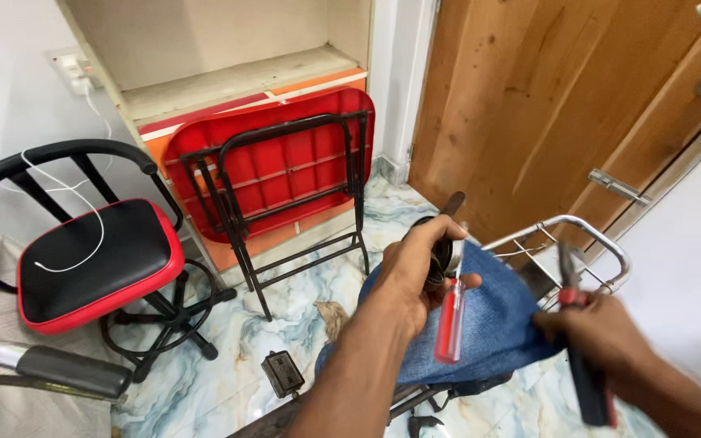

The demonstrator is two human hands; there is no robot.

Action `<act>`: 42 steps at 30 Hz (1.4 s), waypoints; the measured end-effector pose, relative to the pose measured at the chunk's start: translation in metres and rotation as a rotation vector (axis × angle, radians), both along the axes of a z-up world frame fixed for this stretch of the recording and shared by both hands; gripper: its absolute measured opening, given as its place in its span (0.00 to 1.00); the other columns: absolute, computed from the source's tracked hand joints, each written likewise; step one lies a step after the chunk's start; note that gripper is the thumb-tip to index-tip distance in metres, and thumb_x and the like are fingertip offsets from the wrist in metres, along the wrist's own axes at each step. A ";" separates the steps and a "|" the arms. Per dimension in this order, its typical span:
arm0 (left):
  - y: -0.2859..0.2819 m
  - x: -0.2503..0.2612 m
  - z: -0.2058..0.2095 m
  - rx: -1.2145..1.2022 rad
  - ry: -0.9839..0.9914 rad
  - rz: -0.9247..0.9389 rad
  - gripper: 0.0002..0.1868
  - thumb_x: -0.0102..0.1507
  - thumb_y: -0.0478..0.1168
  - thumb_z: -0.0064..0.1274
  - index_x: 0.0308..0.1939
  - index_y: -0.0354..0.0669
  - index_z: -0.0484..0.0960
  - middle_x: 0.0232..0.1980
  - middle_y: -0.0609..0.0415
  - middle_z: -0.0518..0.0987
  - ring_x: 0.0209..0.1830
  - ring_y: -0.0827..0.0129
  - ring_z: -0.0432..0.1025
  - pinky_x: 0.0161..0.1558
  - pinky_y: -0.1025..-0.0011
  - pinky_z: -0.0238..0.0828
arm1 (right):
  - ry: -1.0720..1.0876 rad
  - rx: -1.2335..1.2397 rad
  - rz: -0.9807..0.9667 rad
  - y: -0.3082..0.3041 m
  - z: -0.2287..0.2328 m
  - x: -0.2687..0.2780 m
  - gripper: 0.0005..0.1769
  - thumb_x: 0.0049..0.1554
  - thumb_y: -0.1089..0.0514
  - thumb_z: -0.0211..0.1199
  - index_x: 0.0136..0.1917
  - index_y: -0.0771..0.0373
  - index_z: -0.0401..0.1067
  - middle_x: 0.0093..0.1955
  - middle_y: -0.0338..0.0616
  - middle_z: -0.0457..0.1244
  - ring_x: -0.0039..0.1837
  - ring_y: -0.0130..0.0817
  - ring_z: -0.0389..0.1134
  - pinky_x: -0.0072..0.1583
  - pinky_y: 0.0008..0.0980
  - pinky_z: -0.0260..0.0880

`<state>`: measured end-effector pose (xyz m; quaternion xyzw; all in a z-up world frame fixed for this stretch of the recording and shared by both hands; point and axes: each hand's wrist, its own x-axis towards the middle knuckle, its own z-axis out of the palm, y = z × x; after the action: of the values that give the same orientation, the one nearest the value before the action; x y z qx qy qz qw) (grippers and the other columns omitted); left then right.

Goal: The person uses a screwdriver to adjust a component on the bicycle handlebar, then moves to the rear wheel to adjust the chain tension and pedal mechanism using pliers and their hands.

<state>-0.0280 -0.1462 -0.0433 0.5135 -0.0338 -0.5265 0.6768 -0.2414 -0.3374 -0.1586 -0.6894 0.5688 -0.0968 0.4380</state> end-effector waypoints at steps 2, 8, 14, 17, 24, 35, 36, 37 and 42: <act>-0.001 -0.006 -0.004 -0.027 -0.011 0.054 0.15 0.51 0.48 0.61 0.32 0.42 0.78 0.23 0.57 0.72 0.19 0.65 0.76 0.15 0.77 0.58 | 0.071 0.093 -0.071 0.018 -0.007 -0.001 0.19 0.49 0.60 0.74 0.48 0.77 0.76 0.38 0.59 0.69 0.36 0.43 0.66 0.42 0.44 0.66; 0.006 -0.014 0.006 0.024 -0.037 0.197 0.18 0.52 0.46 0.62 0.36 0.37 0.76 0.26 0.54 0.73 0.20 0.65 0.79 0.18 0.77 0.62 | 0.255 -0.143 0.048 0.030 0.033 0.016 0.30 0.46 0.54 0.78 0.59 0.70 0.78 0.47 0.59 0.71 0.48 0.48 0.74 0.57 0.42 0.72; 0.020 -0.028 0.023 0.069 -0.008 0.470 0.25 0.47 0.40 0.66 0.43 0.32 0.75 0.33 0.49 0.77 0.18 0.65 0.72 0.21 0.71 0.71 | 0.075 -0.498 0.317 0.045 0.104 0.061 0.33 0.42 0.51 0.77 0.60 0.65 0.79 0.52 0.55 0.70 0.50 0.46 0.72 0.54 0.42 0.72; 0.031 -0.033 0.028 0.124 0.037 0.542 0.26 0.48 0.42 0.66 0.45 0.33 0.74 0.35 0.47 0.79 0.20 0.62 0.73 0.23 0.69 0.70 | 0.104 -0.479 0.428 0.068 0.114 0.089 0.36 0.43 0.46 0.77 0.62 0.62 0.77 0.53 0.57 0.72 0.52 0.45 0.74 0.56 0.41 0.73; 0.051 -0.036 0.023 0.156 -0.009 0.574 0.32 0.46 0.41 0.67 0.50 0.32 0.72 0.39 0.44 0.81 0.26 0.64 0.77 0.29 0.69 0.75 | 0.290 -0.532 0.679 0.099 0.108 0.099 0.36 0.50 0.36 0.75 0.67 0.54 0.79 0.57 0.55 0.67 0.57 0.43 0.72 0.59 0.38 0.72; 0.035 -0.038 0.034 0.217 -0.054 0.564 0.33 0.49 0.41 0.67 0.50 0.24 0.70 0.41 0.40 0.80 0.31 0.63 0.79 0.25 0.72 0.79 | 0.253 -0.206 0.752 0.098 0.137 0.085 0.26 0.49 0.50 0.81 0.59 0.56 0.82 0.39 0.44 0.70 0.41 0.35 0.70 0.46 0.35 0.76; 0.040 -0.036 0.037 0.262 -0.101 0.522 0.32 0.49 0.40 0.66 0.50 0.24 0.70 0.42 0.41 0.80 0.32 0.63 0.81 0.25 0.72 0.82 | 0.211 -0.256 0.745 0.104 0.141 0.085 0.28 0.46 0.49 0.82 0.59 0.56 0.83 0.38 0.40 0.70 0.41 0.33 0.70 0.46 0.33 0.75; 0.044 -0.037 0.040 0.292 -0.172 0.504 0.32 0.49 0.41 0.66 0.50 0.24 0.70 0.41 0.42 0.80 0.31 0.64 0.81 0.25 0.72 0.81 | 0.216 -0.258 0.743 0.110 0.145 0.085 0.29 0.44 0.49 0.82 0.59 0.56 0.83 0.38 0.39 0.69 0.40 0.31 0.70 0.45 0.32 0.75; 0.064 -0.037 0.049 0.310 -0.261 0.572 0.35 0.48 0.41 0.68 0.52 0.30 0.66 0.35 0.44 0.82 0.26 0.64 0.79 0.26 0.72 0.78 | 0.298 -0.264 0.742 0.131 0.157 0.089 0.35 0.42 0.47 0.85 0.62 0.53 0.82 0.36 0.41 0.65 0.38 0.29 0.66 0.43 0.31 0.73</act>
<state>-0.0648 -0.0824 0.0055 0.6618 0.1057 -0.2447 0.7007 -0.1525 -0.2064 -0.0015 -0.9042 0.3217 0.0965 0.2639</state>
